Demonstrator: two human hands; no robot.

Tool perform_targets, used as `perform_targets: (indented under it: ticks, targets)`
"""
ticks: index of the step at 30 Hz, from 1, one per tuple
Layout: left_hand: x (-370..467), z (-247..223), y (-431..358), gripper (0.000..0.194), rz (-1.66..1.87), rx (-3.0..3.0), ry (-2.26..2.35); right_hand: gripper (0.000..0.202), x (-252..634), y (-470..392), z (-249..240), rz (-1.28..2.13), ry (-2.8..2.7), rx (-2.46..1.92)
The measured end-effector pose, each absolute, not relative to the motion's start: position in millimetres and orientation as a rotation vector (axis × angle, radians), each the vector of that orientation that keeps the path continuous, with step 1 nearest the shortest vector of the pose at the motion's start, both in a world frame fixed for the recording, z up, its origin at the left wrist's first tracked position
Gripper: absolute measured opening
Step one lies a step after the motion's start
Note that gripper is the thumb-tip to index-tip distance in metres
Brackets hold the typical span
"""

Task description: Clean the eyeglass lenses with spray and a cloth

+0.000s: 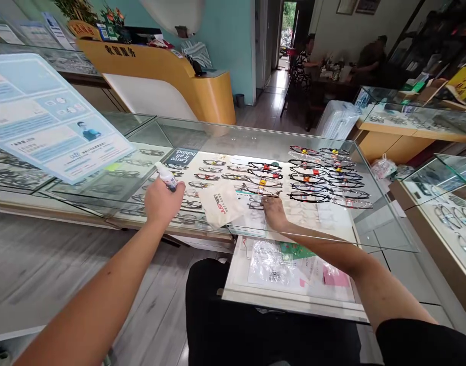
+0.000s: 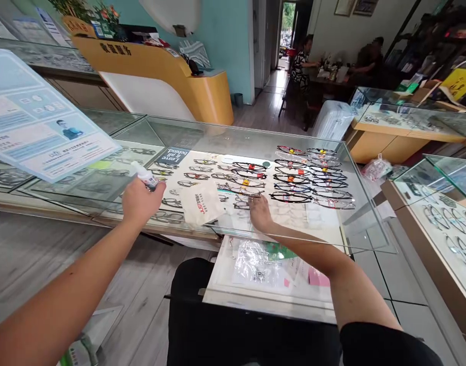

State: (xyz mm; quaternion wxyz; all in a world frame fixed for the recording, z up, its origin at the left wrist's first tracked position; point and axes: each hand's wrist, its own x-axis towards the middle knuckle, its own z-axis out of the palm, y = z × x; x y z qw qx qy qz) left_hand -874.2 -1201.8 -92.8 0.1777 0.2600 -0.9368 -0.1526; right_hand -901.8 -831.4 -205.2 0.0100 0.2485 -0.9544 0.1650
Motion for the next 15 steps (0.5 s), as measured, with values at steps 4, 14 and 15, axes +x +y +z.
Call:
perform_targets:
  ticks: [4,14,15]
  targets:
    - [-874,-93,-1199,0.045,-0.418,0.700,-2.683,0.038,-839,-806,-192,0.610,-3.142,0.832]
    - [-870,-91,-1192,0.053,-0.358,0.607,-2.684,0.030,-727,-738,-16,1.267,-2.952,1.472]
    - [-871,-92,-1192,0.053,-0.360,0.603,-2.687,0.031,-732,-737,6,1.243,-2.868,1.494]
